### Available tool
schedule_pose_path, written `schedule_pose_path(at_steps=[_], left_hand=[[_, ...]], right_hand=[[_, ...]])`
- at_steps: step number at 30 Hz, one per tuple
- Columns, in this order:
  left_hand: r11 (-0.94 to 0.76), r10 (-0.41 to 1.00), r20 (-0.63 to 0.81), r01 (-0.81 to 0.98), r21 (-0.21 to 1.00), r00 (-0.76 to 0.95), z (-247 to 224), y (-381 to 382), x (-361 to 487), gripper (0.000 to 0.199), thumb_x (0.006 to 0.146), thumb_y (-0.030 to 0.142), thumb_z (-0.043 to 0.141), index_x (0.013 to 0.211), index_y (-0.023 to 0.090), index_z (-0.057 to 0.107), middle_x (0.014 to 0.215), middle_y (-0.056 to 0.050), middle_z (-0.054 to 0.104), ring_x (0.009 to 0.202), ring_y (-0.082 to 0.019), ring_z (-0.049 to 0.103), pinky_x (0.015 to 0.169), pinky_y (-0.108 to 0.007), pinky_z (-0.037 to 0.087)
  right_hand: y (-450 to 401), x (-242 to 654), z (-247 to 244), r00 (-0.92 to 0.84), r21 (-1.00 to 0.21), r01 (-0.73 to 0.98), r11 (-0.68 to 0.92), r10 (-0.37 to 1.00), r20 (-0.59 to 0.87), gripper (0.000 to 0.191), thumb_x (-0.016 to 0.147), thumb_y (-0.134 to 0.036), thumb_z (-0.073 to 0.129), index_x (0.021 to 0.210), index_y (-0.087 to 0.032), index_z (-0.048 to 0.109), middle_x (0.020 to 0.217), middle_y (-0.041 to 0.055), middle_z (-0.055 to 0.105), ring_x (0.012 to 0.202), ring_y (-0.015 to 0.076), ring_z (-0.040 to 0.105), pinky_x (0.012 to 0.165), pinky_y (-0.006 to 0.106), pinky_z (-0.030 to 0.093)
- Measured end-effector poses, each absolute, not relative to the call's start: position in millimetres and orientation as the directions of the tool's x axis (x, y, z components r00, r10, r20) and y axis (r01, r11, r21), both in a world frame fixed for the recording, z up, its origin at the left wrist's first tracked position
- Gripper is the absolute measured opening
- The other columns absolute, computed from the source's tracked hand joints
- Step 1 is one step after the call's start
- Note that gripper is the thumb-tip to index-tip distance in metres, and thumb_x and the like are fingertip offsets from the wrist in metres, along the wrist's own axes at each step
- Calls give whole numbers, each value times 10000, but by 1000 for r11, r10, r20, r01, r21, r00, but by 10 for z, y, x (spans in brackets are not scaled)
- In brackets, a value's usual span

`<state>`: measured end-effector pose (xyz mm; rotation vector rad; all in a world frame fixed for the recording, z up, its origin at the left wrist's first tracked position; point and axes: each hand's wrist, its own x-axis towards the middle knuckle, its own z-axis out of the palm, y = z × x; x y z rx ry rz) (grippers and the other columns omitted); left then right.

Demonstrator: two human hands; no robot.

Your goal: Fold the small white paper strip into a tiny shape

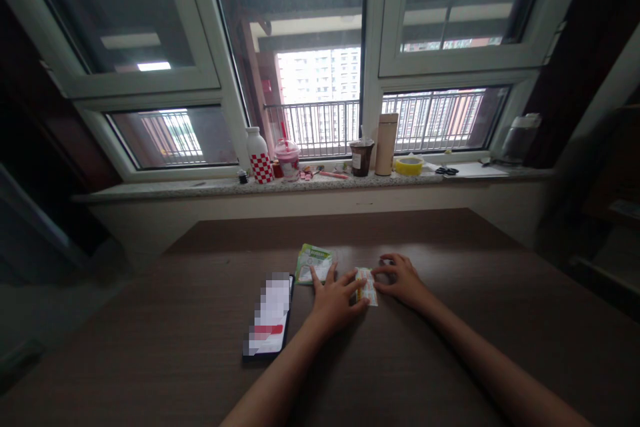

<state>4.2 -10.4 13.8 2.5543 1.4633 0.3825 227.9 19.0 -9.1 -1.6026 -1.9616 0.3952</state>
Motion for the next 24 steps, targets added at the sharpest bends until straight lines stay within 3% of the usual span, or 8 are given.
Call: schedule_pose_path(at_steps=[15, 22, 24], left_hand=[[-506, 863, 160, 824, 255, 480, 94, -99, 43, 479, 875, 657, 395, 1324, 505, 466, 1477, 101, 444, 1444, -380, 150, 987, -786, -197], [-505, 863, 164, 821, 268, 477, 117, -107, 51, 477, 871, 654, 410, 1315, 495, 479, 1471, 101, 453, 1432, -383, 185, 985, -787, -201], [-501, 866, 155, 826, 259, 476, 125, -111, 53, 483, 870, 656, 407, 1318, 492, 479, 1475, 93, 449, 1431, -386, 187, 991, -792, -183]], right_hand=[[20, 2312, -129, -232, -507, 809, 297, 954, 188, 674, 587, -421, 783, 1232, -303, 627, 1410, 91, 423, 1318, 297, 353, 1122, 428, 271], [-13, 2341, -146, -227, -548, 774, 317, 947, 227, 678, 608, -464, 789, 1243, -296, 620, 1391, 96, 456, 1309, 300, 368, 1113, 451, 292], [-12, 2355, -156, -208, -583, 745, 324, 943, 259, 591, 663, -468, 759, 1215, -295, 639, 1358, 91, 491, 1284, 287, 395, 1101, 450, 312]])
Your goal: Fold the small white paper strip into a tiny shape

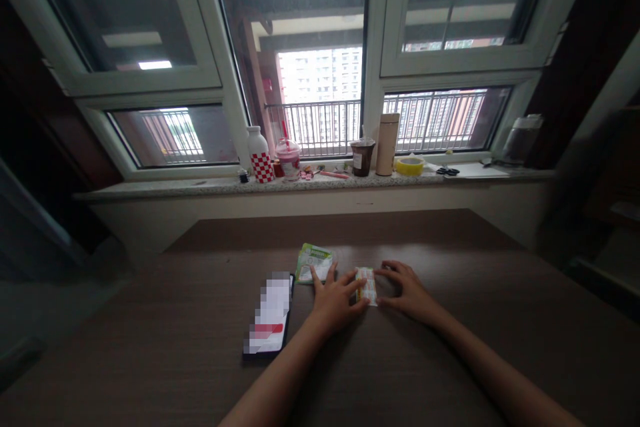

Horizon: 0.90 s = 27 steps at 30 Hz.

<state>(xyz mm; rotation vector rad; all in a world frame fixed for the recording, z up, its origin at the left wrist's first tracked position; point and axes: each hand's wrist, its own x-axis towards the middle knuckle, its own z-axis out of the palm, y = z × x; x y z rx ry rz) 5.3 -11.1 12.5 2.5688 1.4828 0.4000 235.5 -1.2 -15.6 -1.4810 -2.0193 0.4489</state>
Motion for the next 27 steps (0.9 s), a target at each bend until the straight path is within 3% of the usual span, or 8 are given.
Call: schedule_pose_path(at_steps=[4, 7, 18, 27], left_hand=[[-496, 868, 140, 833, 244, 476, 136, -114, 53, 487, 877, 660, 378, 1323, 492, 477, 1480, 87, 444, 1432, -388, 181, 1000, -796, -157], [-494, 870, 137, 833, 251, 474, 135, -110, 52, 489, 876, 664, 372, 1319, 490, 483, 1477, 84, 448, 1431, -389, 183, 995, -792, -173], [-498, 867, 134, 823, 274, 480, 161, -122, 50, 475, 875, 649, 400, 1315, 493, 485, 1485, 90, 435, 1436, -389, 160, 997, -780, -186], [-489, 872, 113, 832, 263, 477, 154, -113, 59, 491, 866, 658, 405, 1321, 490, 484, 1486, 76, 435, 1434, -394, 164, 1001, -783, -170]], right_hand=[[-12, 2362, -183, -194, -619, 701, 354, 930, 312, 236, 798, -392, 650, 997, -301, 739, 1278, 71, 557, 1254, 264, 422, 1094, 452, 319], [-17, 2348, -210, -203, -609, 703, 367, 924, 323, 142, 809, -350, 640, 856, -304, 766, 1258, 54, 578, 1285, 272, 384, 1109, 465, 295], [4, 2292, -184, -138, -565, 781, 268, 955, 263, 178, 822, -359, 620, 896, -308, 775, 1314, 44, 542, 1309, 282, 348, 1133, 451, 284], [103, 2266, -168, -53, -534, 824, 190, 964, 262, 198, 824, -401, 619, 936, -335, 768, 1251, 51, 575, 1233, 287, 426, 1064, 451, 367]])
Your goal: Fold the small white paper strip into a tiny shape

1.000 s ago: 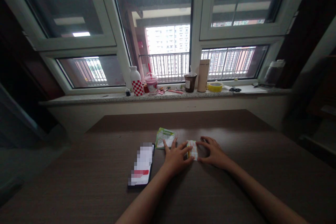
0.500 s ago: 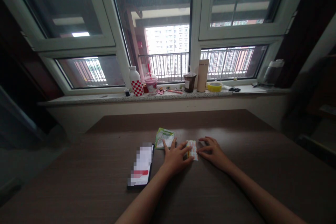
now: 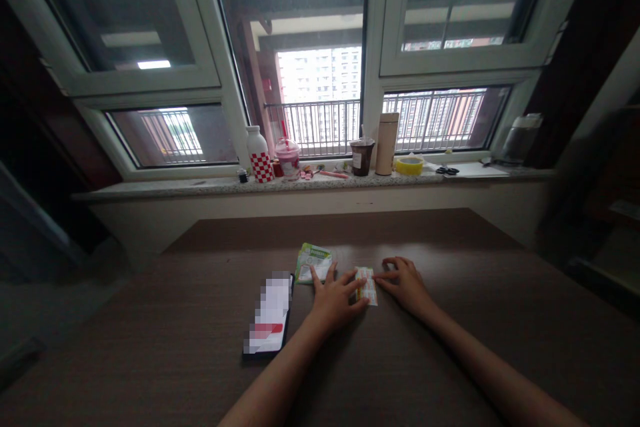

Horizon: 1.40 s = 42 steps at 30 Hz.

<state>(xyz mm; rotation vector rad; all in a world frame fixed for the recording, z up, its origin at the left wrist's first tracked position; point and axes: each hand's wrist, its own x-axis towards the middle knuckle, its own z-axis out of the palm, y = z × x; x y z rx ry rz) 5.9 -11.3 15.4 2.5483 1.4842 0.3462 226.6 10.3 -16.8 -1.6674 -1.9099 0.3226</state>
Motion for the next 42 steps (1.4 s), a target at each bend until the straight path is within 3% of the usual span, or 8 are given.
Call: schedule_pose_path(at_steps=[10, 18, 23, 31, 42], left_hand=[[-503, 864, 131, 828, 250, 485, 136, -113, 46, 486, 877, 659, 375, 1320, 490, 480, 1487, 83, 434, 1434, -391, 165, 998, -786, -172], [-500, 866, 144, 831, 245, 478, 126, -112, 57, 488, 874, 664, 377, 1320, 494, 477, 1481, 81, 443, 1429, -395, 178, 997, -791, -165], [-491, 871, 124, 840, 230, 476, 145, -125, 61, 488, 880, 652, 379, 1329, 488, 473, 1490, 75, 430, 1428, -393, 179, 1009, -793, -142], [-492, 870, 120, 837, 239, 477, 159, -124, 61, 492, 878, 655, 379, 1333, 493, 468, 1488, 76, 433, 1431, -396, 169, 1011, -793, -139], [-492, 871, 135, 833, 253, 473, 113, -112, 59, 488, 873, 654, 391, 1325, 491, 476, 1488, 79, 433, 1432, -397, 170, 1004, -782, -170]], right_hand=[[212, 2209, -94, 36, -508, 857, 92, 971, 237, 208, 837, -424, 601, 966, -372, 756, 1268, 49, 556, 1248, 308, 402, 1020, 501, 365], [212, 2206, -149, 37, -490, 864, 114, 957, 288, 212, 845, -413, 598, 995, -389, 744, 1215, 55, 566, 1205, 296, 428, 998, 478, 386], [207, 2228, -169, 51, -538, 833, 127, 952, 303, 238, 839, -405, 598, 1036, -379, 728, 1248, 37, 558, 1222, 287, 417, 1011, 474, 375], [174, 2176, -111, 20, -529, 839, 131, 963, 270, 192, 783, -439, 653, 923, -362, 759, 1246, 42, 558, 1237, 302, 391, 1019, 487, 356], [149, 2251, -66, -68, -530, 834, 154, 982, 177, 378, 670, -444, 734, 1039, -365, 726, 1320, 51, 500, 1270, 304, 378, 1051, 468, 332]])
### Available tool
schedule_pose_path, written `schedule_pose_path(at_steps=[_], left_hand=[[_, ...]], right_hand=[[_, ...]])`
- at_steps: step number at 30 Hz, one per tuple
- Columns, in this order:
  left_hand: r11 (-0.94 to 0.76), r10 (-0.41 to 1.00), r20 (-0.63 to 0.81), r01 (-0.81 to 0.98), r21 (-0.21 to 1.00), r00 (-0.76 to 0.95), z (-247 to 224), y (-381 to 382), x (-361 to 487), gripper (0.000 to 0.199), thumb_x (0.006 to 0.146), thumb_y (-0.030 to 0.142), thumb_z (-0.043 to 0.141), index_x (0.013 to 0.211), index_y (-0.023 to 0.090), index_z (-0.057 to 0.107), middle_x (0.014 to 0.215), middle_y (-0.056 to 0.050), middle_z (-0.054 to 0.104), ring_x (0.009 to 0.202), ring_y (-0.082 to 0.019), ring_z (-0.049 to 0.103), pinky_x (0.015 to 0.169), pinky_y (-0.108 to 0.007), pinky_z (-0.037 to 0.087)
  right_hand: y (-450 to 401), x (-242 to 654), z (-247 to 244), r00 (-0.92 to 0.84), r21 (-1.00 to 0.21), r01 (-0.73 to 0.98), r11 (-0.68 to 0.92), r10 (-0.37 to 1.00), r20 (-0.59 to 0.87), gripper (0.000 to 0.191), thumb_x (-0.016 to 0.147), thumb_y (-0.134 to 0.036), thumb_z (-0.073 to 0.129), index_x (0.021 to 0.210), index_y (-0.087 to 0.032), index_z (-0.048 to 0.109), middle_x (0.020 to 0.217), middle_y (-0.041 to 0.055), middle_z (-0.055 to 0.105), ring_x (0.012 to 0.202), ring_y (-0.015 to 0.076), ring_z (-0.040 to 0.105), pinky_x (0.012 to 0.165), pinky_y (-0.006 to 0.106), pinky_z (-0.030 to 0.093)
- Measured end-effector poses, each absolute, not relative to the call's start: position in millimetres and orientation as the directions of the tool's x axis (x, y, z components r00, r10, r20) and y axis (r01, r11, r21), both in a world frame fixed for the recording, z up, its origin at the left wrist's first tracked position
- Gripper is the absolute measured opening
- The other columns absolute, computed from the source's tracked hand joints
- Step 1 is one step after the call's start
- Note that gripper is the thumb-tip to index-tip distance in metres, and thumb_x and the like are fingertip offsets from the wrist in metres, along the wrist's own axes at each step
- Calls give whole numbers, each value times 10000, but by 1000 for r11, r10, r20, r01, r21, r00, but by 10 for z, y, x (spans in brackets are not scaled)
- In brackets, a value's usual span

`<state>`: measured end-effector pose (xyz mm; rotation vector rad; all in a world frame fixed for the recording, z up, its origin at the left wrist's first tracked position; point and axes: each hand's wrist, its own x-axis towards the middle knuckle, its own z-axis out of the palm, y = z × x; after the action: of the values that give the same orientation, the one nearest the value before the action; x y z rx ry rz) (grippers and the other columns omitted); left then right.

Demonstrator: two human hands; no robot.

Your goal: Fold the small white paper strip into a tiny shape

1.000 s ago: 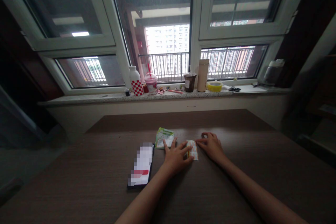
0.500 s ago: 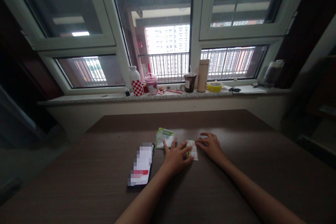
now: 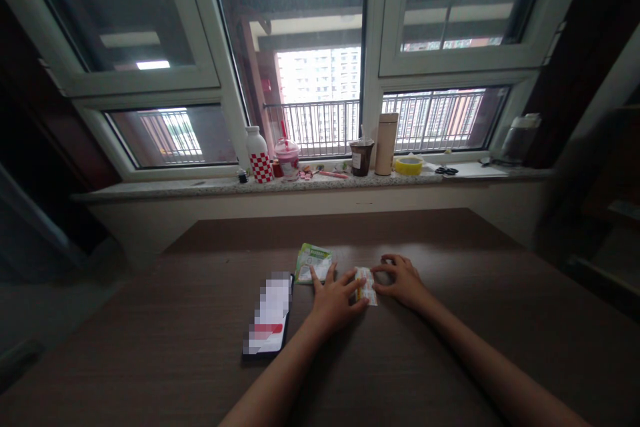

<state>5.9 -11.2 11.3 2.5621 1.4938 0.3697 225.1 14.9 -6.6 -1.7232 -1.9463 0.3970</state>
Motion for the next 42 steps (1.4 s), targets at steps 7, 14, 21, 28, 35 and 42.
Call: schedule_pose_path(at_steps=[7, 14, 21, 28, 35, 42], left_hand=[[-497, 867, 145, 821, 280, 476, 124, -122, 49, 484, 879, 650, 391, 1324, 484, 479, 1489, 82, 432, 1438, -384, 162, 1000, -766, -205], [-499, 866, 154, 824, 266, 475, 111, -121, 54, 477, 883, 638, 401, 1333, 490, 464, 1486, 86, 436, 1437, -386, 166, 1000, -784, -180], [-520, 853, 201, 815, 257, 481, 114, -144, 44, 473, 901, 640, 353, 1329, 480, 476, 1459, 70, 474, 1420, -356, 230, 1023, -758, -186], [-511, 857, 246, 810, 288, 453, 69, -123, 41, 500, 851, 665, 449, 1285, 432, 541, 1400, 21, 530, 1397, -343, 268, 1036, -723, -213], [-518, 855, 224, 789, 331, 467, 50, -75, -3, 562, 764, 651, 591, 1272, 412, 564, 1375, -24, 522, 1385, -359, 267, 1055, -731, -149], [-512, 859, 220, 785, 349, 463, 70, -61, -6, 448, 739, 576, 675, 1156, 416, 643, 1381, -2, 521, 1396, -353, 259, 1071, -730, -92]], right_hand=[[84, 2285, -79, -158, -509, 833, 218, 975, 159, 575, 615, -433, 774, 1171, -335, 667, 1388, 71, 448, 1309, 291, 355, 1106, 434, 281], [-3, 2304, -96, -210, -496, 827, 265, 964, 165, 709, 592, -452, 785, 1262, -300, 607, 1433, 95, 413, 1332, 300, 347, 1125, 428, 265], [-33, 2339, -156, -251, -503, 794, 341, 938, 240, 650, 666, -522, 742, 1266, -320, 596, 1436, 64, 440, 1326, 295, 348, 1117, 459, 282], [-123, 2329, -83, -339, -546, 715, 437, 899, 275, 310, 824, -437, 635, 1113, -337, 684, 1349, 6, 564, 1345, 279, 336, 1125, 497, 265], [-137, 2331, -32, -397, -526, 709, 469, 883, 252, 342, 765, -501, 704, 1068, -344, 703, 1280, 0, 629, 1330, 310, 368, 1120, 558, 227], [-122, 2324, -67, -375, -544, 702, 460, 888, 266, 289, 769, -451, 712, 1034, -335, 710, 1256, 7, 645, 1309, 297, 407, 1110, 557, 248]])
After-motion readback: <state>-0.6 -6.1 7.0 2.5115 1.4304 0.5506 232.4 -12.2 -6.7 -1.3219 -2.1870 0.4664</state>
